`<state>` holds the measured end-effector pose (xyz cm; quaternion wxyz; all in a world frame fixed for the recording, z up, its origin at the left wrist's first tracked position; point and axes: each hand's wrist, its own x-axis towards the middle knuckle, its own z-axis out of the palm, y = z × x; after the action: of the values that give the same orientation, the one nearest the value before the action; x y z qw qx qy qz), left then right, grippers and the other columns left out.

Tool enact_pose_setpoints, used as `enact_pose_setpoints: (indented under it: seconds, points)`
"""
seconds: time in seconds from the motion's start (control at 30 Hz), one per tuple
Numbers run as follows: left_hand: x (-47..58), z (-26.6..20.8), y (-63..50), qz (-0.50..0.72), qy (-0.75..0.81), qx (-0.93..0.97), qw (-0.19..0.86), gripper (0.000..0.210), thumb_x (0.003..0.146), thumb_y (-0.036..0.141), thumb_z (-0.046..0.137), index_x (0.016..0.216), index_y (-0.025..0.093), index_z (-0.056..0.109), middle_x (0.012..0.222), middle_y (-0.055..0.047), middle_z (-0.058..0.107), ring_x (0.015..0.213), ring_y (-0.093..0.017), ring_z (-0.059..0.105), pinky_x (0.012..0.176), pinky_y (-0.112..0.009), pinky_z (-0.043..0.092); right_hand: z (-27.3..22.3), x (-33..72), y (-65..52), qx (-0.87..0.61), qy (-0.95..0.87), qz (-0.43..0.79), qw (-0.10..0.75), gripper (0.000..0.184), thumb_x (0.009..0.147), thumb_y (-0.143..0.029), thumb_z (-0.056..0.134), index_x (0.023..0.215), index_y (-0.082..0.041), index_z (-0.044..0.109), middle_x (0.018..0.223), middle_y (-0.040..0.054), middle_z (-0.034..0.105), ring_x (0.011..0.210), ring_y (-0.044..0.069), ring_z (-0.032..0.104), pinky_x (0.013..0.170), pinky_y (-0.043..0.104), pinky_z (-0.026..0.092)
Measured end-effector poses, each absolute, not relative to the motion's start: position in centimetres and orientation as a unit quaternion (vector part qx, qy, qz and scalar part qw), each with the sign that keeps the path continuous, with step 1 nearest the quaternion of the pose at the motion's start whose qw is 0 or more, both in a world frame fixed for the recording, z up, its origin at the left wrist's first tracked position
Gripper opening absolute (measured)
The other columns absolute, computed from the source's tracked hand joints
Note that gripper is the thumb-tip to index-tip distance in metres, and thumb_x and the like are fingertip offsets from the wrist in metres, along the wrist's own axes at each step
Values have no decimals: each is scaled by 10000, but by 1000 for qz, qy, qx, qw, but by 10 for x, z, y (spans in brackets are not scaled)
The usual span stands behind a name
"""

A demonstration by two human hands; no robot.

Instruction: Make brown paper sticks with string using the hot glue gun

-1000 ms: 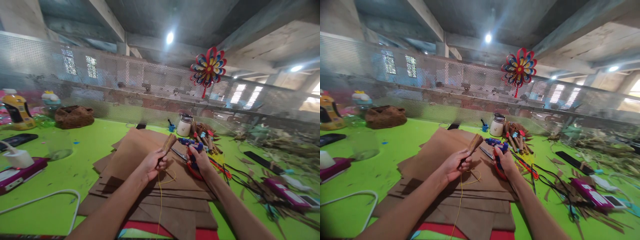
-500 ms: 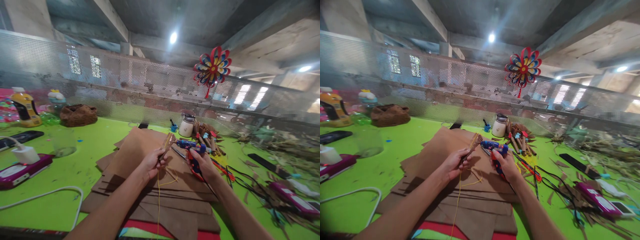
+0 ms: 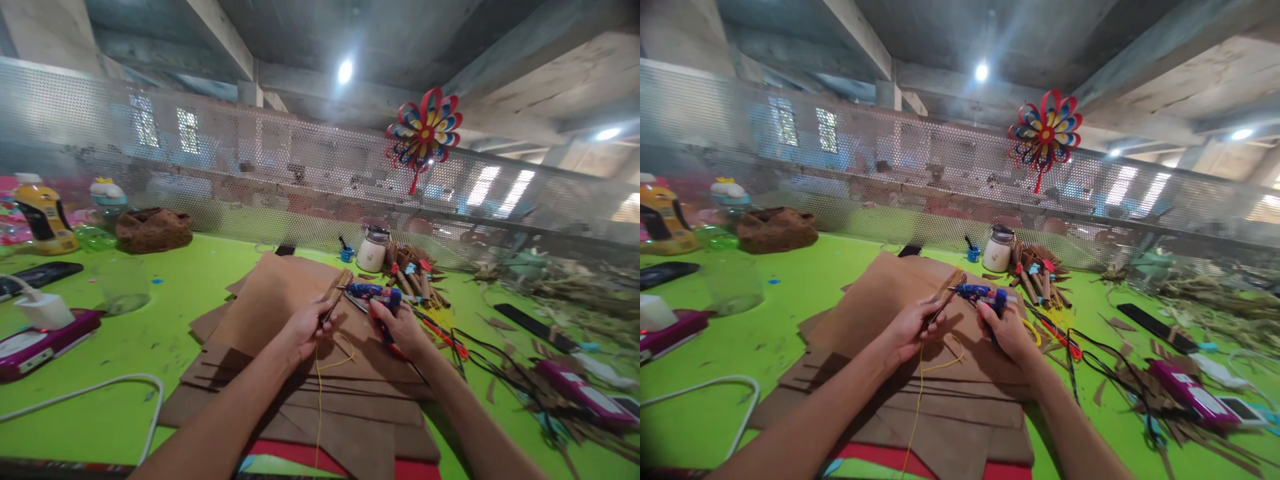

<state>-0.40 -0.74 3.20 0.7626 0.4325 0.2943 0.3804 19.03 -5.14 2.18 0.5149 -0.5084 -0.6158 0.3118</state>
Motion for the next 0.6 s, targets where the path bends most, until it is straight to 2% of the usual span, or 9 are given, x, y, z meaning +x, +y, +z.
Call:
enact_pose_setpoints:
  seconds: [0.13, 0.37, 0.6]
  points:
    - [-3, 32, -9, 368, 300, 430, 768, 170, 868, 149, 443, 1005, 121, 541, 560, 51, 451, 359, -4, 314, 337, -116, 115, 22, 201, -44, -516, -566, 302, 567, 418, 783, -554, 565, 614, -172, 540, 498, -6, 522, 399, 104, 464, 396, 237, 374]
    - [-4, 34, -11, 362, 239, 417, 799, 25, 856, 137, 448, 848, 137, 471, 565, 49, 442, 373, -6, 302, 361, -112, 145, 17, 218, -31, -518, -481, 331, 625, 438, 663, -589, 666, 664, -161, 568, 505, -7, 550, 393, 103, 471, 378, 234, 380]
    - [-7, 32, -8, 369, 263, 450, 770, 68, 851, 174, 471, 895, 132, 502, 570, 50, 436, 364, -7, 294, 349, -127, 109, 17, 215, -34, -502, -503, 308, 632, 399, 719, -567, 628, 681, -175, 562, 535, -5, 561, 413, 115, 480, 400, 247, 391]
